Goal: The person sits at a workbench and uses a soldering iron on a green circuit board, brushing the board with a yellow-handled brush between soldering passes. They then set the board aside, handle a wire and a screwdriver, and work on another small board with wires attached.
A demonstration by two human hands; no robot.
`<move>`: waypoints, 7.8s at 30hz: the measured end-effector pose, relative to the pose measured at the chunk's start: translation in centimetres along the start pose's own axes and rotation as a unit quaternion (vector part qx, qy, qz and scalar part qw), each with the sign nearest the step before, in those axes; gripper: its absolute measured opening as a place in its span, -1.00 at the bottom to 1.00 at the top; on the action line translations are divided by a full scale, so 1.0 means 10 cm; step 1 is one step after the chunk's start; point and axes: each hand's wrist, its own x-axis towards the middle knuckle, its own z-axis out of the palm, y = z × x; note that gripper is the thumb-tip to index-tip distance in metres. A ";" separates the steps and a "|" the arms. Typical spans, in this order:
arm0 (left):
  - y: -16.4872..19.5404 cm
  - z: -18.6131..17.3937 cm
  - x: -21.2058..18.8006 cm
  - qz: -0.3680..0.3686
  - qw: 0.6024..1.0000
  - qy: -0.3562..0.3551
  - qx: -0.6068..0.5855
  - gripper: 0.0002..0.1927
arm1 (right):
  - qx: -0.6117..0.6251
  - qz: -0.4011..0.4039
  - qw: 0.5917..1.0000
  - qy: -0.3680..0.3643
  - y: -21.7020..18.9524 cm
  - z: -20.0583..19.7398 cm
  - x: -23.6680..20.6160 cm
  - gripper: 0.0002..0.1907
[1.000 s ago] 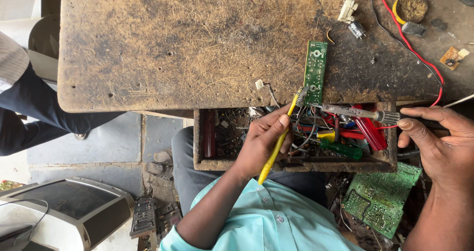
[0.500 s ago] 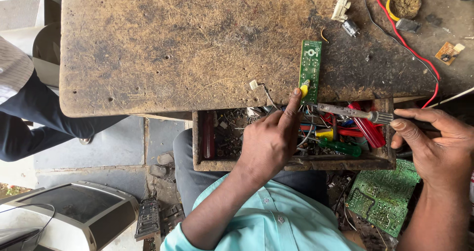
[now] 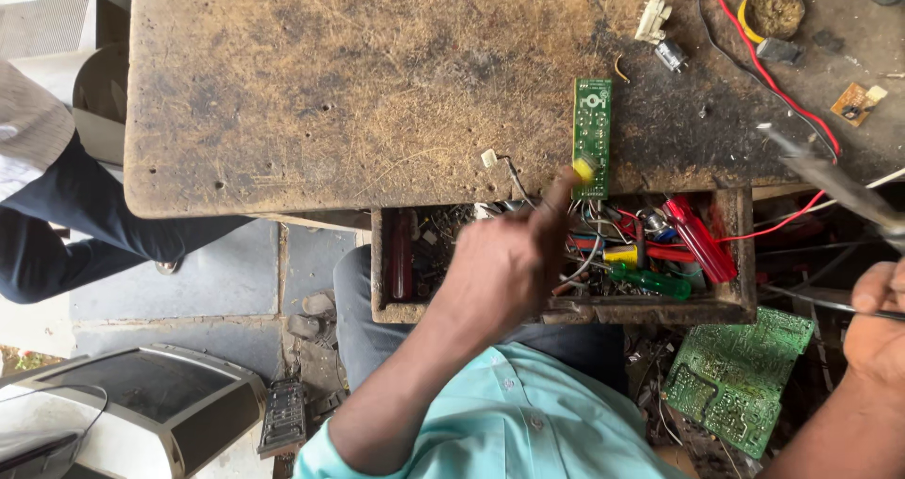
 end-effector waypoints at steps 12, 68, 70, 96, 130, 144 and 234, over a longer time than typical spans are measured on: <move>-0.13 0.33 -0.26 -0.129 0.925 0.032 -0.355 -0.48 | -0.123 -0.007 0.992 -0.036 -0.10 0.42 -0.11 -0.87; -0.40 0.00 -0.84 -0.104 0.993 0.019 0.046 -0.57 | -0.526 -0.025 0.819 0.228 -0.11 -0.10 0.74 -0.89; -0.43 0.01 -0.83 -0.087 0.994 0.034 0.062 -0.58 | -0.544 0.009 0.816 0.195 -0.07 -0.03 0.82 -0.90; -0.47 0.22 -0.75 -0.056 0.984 0.157 0.071 -0.56 | -0.706 -0.126 0.618 -0.322 -0.16 1.64 -0.32 -0.72; -0.31 0.40 -0.19 0.031 0.972 0.229 0.046 -0.47 | -0.344 -0.270 0.887 -0.147 -0.72 1.76 0.02 -0.73; -0.39 0.42 -0.17 0.030 0.975 0.215 0.040 -0.48 | -0.334 -0.261 0.888 -0.175 -0.70 1.94 0.10 -0.66; -0.39 0.04 0.51 0.056 0.984 0.164 -0.035 -0.86 | -0.207 -0.295 0.903 -0.235 -0.72 2.57 0.30 -0.75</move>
